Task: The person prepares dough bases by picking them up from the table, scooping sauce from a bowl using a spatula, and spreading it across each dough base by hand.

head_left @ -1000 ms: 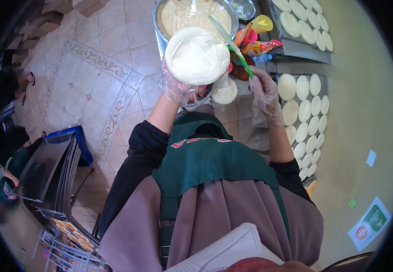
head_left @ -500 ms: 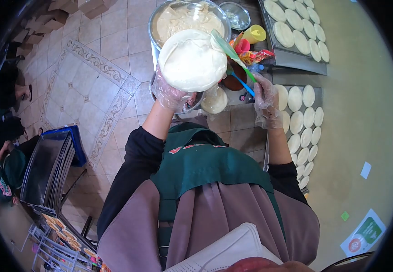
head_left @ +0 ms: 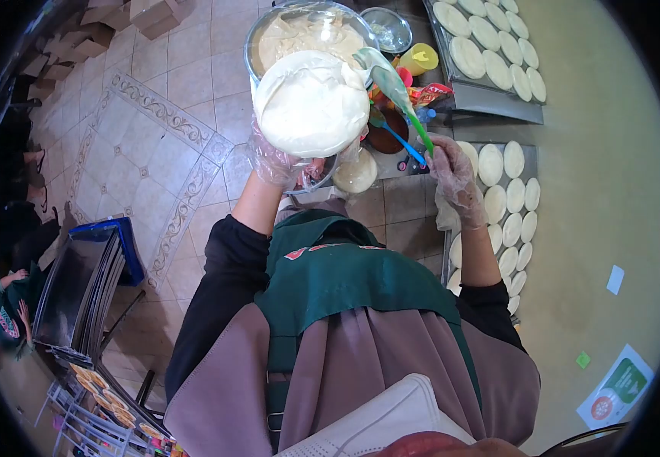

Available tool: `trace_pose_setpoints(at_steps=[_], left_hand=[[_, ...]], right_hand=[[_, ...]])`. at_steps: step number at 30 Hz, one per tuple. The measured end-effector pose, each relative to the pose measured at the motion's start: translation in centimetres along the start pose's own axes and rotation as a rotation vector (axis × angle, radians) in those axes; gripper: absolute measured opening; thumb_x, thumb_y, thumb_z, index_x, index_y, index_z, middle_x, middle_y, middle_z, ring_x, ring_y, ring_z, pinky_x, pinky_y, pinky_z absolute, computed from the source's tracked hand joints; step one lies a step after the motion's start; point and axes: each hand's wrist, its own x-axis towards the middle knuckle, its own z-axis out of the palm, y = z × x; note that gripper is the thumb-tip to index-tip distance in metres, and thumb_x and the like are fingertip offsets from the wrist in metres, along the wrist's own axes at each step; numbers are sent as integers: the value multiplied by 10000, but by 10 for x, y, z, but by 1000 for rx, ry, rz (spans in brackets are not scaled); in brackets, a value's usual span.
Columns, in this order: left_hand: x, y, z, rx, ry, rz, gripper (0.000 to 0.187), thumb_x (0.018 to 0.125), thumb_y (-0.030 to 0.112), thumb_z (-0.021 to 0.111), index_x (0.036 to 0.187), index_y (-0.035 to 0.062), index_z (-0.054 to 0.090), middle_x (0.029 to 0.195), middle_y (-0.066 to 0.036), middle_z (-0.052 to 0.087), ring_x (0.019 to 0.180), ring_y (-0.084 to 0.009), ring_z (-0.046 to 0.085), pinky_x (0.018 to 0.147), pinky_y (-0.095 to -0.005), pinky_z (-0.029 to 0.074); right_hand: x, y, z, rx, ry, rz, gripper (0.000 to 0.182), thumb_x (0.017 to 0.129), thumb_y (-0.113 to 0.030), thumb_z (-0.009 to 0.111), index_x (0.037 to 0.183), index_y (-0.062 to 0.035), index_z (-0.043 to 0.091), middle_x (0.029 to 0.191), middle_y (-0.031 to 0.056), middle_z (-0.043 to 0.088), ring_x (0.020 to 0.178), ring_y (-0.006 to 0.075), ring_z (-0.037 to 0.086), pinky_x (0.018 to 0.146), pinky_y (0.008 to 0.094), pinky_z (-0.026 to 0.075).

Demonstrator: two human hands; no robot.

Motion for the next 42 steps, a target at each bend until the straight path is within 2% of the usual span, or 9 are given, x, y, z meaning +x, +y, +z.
trace_pose_setpoints(at_steps=[2,5,8,12,17,24,32,38,42], left_hand=[[1,3,0,-749,-10,-198,539,970,381,400,1385,38,388,1361,-196,489,1207,-340,531,976,-487,491],[3,-9,-11,-150,-3,-19,539,971,365,427,1399,43,365,1371,-184,485,1213,-325,529,974,-467,499],[2,-9,-27,-352,-42,-138,614,925,302,580,1427,57,327,1427,-130,443,1285,-252,469,1061,-398,420],[2,1,-53,-564,-115,-197,561,964,317,494,1430,53,325,1427,-143,442,1273,-260,482,1048,-404,438],[-11,33,-49,12,-201,44,617,915,196,596,1442,55,307,1411,-157,456,1251,-271,506,1025,-410,466],[-11,27,-59,65,-237,16,653,891,169,633,1445,62,303,1428,-151,438,1260,-266,498,1035,-414,457],[-6,34,-44,-687,-177,-292,517,939,188,550,1406,51,376,1391,-165,481,1236,-278,524,1007,-424,480],[-6,26,-51,-126,-241,-82,550,978,295,468,1444,50,309,1444,-174,413,1289,-298,468,1040,-451,445],[6,20,-51,-283,-191,-225,560,973,291,480,1446,49,306,1447,-176,408,1294,-307,461,1044,-454,440]], right_hand=[[-1,-3,9,33,-18,-9,241,973,-94,494,1190,-18,564,740,-44,473,655,39,428,604,192,393],[-5,1,21,87,-25,-51,242,969,-86,499,1192,-15,560,749,-41,483,659,41,428,596,197,387],[-5,14,23,-61,-16,-146,243,949,-36,501,1183,-14,566,754,-9,533,639,54,444,570,219,396],[-11,12,27,-129,-47,-166,229,940,-23,506,1157,-10,580,746,-3,538,636,57,446,566,218,393],[-11,-21,30,-169,-166,-261,219,941,-30,510,1139,-10,601,757,-3,543,658,61,444,593,229,408],[27,-72,11,-339,-253,-340,214,962,-71,495,1137,-14,605,776,19,563,669,76,479,629,233,443],[70,-86,-6,-661,-296,-498,196,936,-58,524,1101,5,612,945,157,681,851,265,682,763,332,529],[81,-63,-8,-660,-318,-580,185,931,-58,538,1081,6,625,980,173,679,858,279,679,777,336,527],[83,-39,-15,-632,-334,-623,185,927,-62,551,1079,14,624,1004,181,676,889,283,675,798,338,522]])
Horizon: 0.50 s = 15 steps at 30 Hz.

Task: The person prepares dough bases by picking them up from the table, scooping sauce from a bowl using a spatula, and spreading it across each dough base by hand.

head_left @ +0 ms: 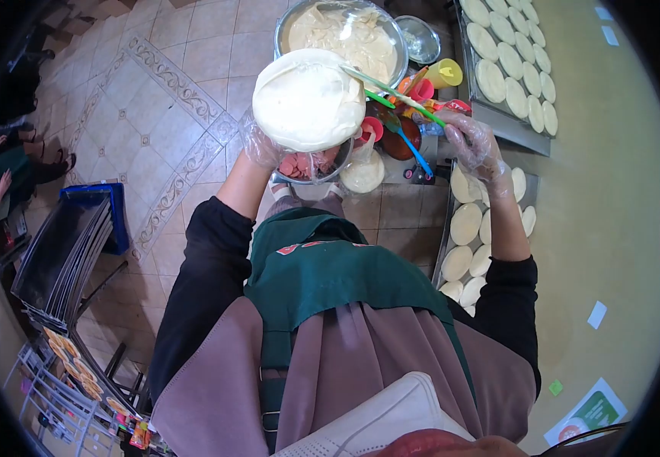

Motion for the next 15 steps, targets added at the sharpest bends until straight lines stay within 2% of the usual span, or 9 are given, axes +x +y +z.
trace_pose_setpoints(at_steps=[2,4,6,8,9,11,13,14,15], left_hand=[[10,-3,-5,-472,-90,-141,492,979,273,454,1413,55,369,1393,-165,481,1229,-276,530,1022,-422,466],[17,-5,-3,-410,-67,-139,529,981,301,445,1433,52,328,1424,-180,434,1265,-304,489,1039,-442,446],[21,-6,1,-350,-46,-140,568,982,329,435,1453,48,287,1455,-194,388,1302,-332,448,1056,-462,426],[22,-7,5,-44,-83,-25,569,986,349,412,1450,45,286,1452,-206,386,1297,-333,452,1054,-469,428],[24,-8,4,-43,-85,-32,569,986,349,412,1450,45,286,1452,-206,386,1297,-333,452,1054,-469,428],[32,-8,-1,-330,-76,-106,569,975,324,460,1444,48,294,1446,-203,395,1286,-329,464,1054,-477,428],[39,-14,-7,-262,-73,-81,565,973,318,468,1442,51,300,1447,-199,394,1284,-332,464,1056,-483,425],[42,-18,-12,-193,-67,-47,560,972,312,477,1439,54,305,1448,-195,393,1281,-335,465,1058,-489,422],[47,-24,-21,-195,-71,-51,560,972,312,477,1439,54,305,1448,-195,393,1281,-335,465,1058,-489,422]], right_hand=[[-7,2,4,32,-10,41,184,928,-59,550,1079,16,624,1009,184,676,897,284,675,802,337,521],[-13,2,7,63,-17,85,183,928,-56,549,1078,18,623,1014,187,676,905,284,675,806,336,520],[-17,2,12,127,21,6,179,930,-58,551,1080,4,627,1022,179,678,896,284,678,797,336,522],[-25,-1,17,121,33,46,181,929,-60,555,1086,-7,626,1024,169,681,889,279,680,788,333,523],[-29,-1,20,115,42,82,183,928,-61,560,1093,-18,625,1025,160,683,883,274,682,780,330,525],[-36,-2,27,113,74,100,197,915,-59,578,1106,-41,621,1012,151,685,857,271,683,753,326,528],[-40,-9,29,125,44,207,203,919,-37,553,1112,-15,612,1009,152,678,877,273,666,794,332,511],[-40,-12,32,55,101,145,234,880,-29,603,1113,-52,614,980,167,678,821,311,674,719,358,539],[-40,-15,36,52,103,149,234,880,-29,603,1113,-52,614,980,167,678,821,311,674,719,358,539]])
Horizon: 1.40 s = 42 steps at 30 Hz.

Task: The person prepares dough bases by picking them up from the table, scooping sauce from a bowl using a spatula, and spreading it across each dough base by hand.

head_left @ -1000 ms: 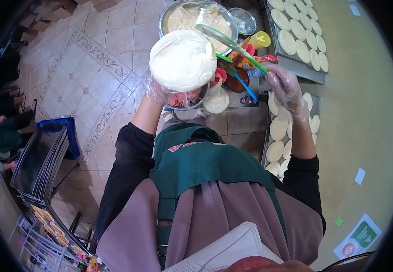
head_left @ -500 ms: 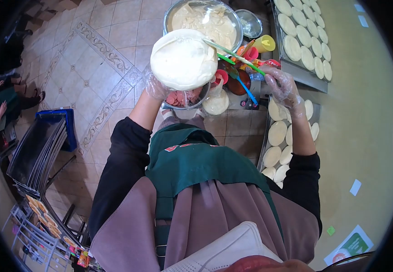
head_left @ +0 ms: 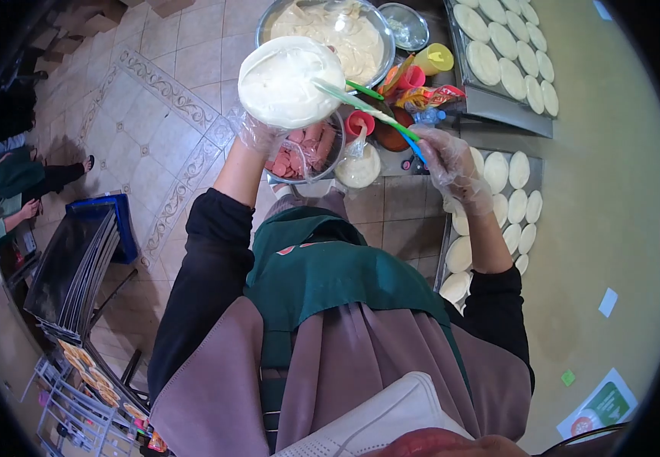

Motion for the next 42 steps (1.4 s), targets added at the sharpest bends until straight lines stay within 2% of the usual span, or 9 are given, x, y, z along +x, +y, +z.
trace_pose_setpoints(at_steps=[3,5,6,11,20,24,32,34,42], left_hand=[[12,-9,-12,421,35,106,562,971,323,474,1439,60,309,1455,-187,385,1286,-331,459,1056,-493,422],[16,-12,-1,-330,-140,30,555,970,326,468,1434,59,320,1455,-179,387,1288,-324,456,1063,-501,411],[17,-13,-3,-333,-144,32,555,970,326,468,1434,59,320,1455,-179,387,1288,-324,456,1063,-501,411],[16,-18,-25,1058,-40,521,753,830,409,675,1425,75,357,1411,-136,457,1272,-285,479,1078,-433,398],[-4,-10,16,981,13,609,697,799,419,678,1386,134,434,1358,-73,526,1245,-243,507,1092,-383,368],[-2,-10,1,856,29,574,715,798,437,679,1393,136,422,1374,-75,509,1262,-244,488,1104,-386,350],[9,-25,-26,479,26,452,764,793,487,681,1410,142,393,1417,-79,461,1306,-247,437,1135,-394,302],[9,-30,-33,383,28,418,776,791,500,681,1414,143,385,1428,-80,450,1317,-248,424,1143,-396,290],[12,-29,-49,144,99,452,729,833,513,604,1421,144,380,1441,-82,437,1323,-263,418,1145,-415,284]], right_hand=[[-3,-18,6,34,9,5,241,877,-12,593,1115,-40,615,1009,177,673,869,340,666,738,382,537],[-2,-33,6,46,-7,2,237,877,-9,589,1111,-38,617,1010,176,672,876,342,664,746,382,537],[0,-38,5,61,-21,-5,234,878,-5,585,1107,-37,619,1012,175,672,884,345,663,754,382,536],[11,-33,-3,37,71,-25,210,910,-10,558,1111,-28,615,967,155,678,778,261,668,696,330,525],[28,-13,3,-299,155,-120,145,884,-78,624,1015,-21,643,850,179,671,749,345,667,656,392,542],[13,-52,22,-161,-10,108,195,901,-54,600,1089,-26,639,980,181,678,840,323,679,736,344,544],[42,-59,32,-80,95,81,177,905,-41,592,1078,-19,628,962,187,674,865,335,669,760,360,532],[49,-45,37,-289,192,-38,171,898,-87,588,1055,-27,621,809,190,640,720,367,636,640,423,521],[38,-92,67,-128,1,-79,198,875,-69,599,1068,-28,617,872,187,646,758,353,633,631,418,522]])
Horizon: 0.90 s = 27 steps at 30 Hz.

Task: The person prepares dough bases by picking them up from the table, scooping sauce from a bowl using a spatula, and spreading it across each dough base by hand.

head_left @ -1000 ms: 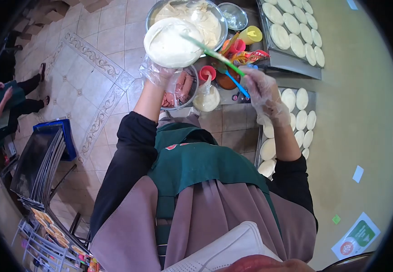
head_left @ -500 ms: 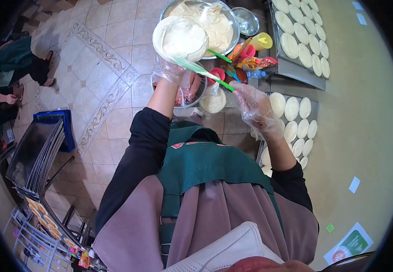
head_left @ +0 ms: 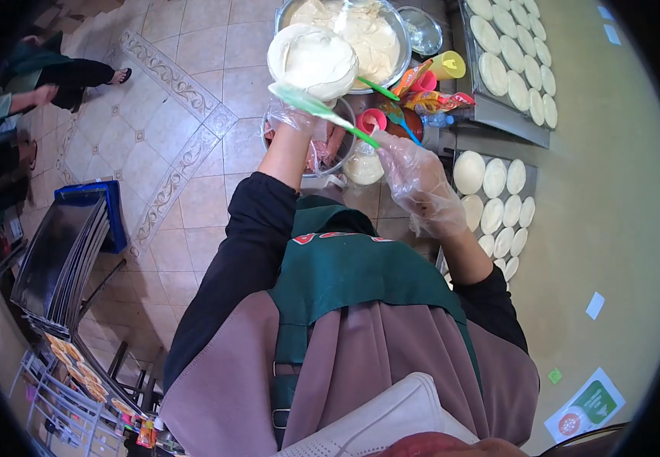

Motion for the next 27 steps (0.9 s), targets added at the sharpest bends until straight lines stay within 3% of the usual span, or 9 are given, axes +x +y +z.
trace_pose_setpoints(at_steps=[2,4,7,11,13,15,19,24,27], left_hand=[[-1,6,-7,-58,36,7,712,847,515,578,1422,144,380,1444,-82,435,1323,-268,418,1145,-421,285],[7,8,-20,-113,76,11,696,861,517,552,1424,144,380,1447,-83,432,1324,-272,418,1144,-427,285],[9,24,-48,-196,135,6,674,883,520,513,1426,144,379,1451,-84,429,1324,-280,418,1144,-436,285],[-12,73,-94,-304,217,4,648,911,525,461,1429,144,378,1457,-85,424,1324,-289,418,1143,-448,286],[-17,87,-107,-329,240,2,642,918,526,448,1430,144,378,1458,-85,423,1324,-292,418,1143,-451,286],[-32,118,-126,1099,49,372,652,918,479,499,1439,118,347,1467,-109,403,1326,-287,419,1117,-451,336],[-75,166,-135,998,110,318,654,919,474,503,1440,115,341,1466,-114,403,1325,-289,419,1112,-454,343],[-113,202,-131,822,208,245,658,920,467,510,1443,110,332,1464,-122,403,1325,-292,419,1104,-459,355],[-130,215,-124,716,260,198,661,920,462,514,1445,107,326,1463,-126,402,1325,-294,418,1099,-462,362]], right_hand=[[0,1,2,16,47,-105,199,897,-62,583,1090,-30,618,875,188,650,749,329,644,637,390,518],[3,-10,-5,308,-72,332,175,925,-64,562,1086,-26,618,863,189,648,731,290,647,642,360,501],[10,-8,-12,519,-37,600,168,951,-81,534,1090,-29,613,817,186,638,697,258,631,638,333,482],[16,41,-14,460,-55,599,170,967,-122,515,1075,-32,610,774,181,620,671,273,610,627,343,476],[22,70,-7,68,-65,462,178,972,-156,495,1028,-19,595,775,182,609,675,297,595,640,374,478],[35,100,2,-45,-171,451,168,961,-151,498,1005,-14,584,799,188,618,693,312,600,652,389,481],[71,139,22,-200,-467,335,195,938,-180,493,980,-1,559,867,246,617,805,401,615,712,448,479],[115,217,88,-421,-726,319,177,891,-149,501,970,-3,564,909,247,634,853,388,634,718,453,493],[138,210,98,-414,-827,411,203,849,-159,530,974,-7,580,953,229,650,863,379,648,714,441,516]])
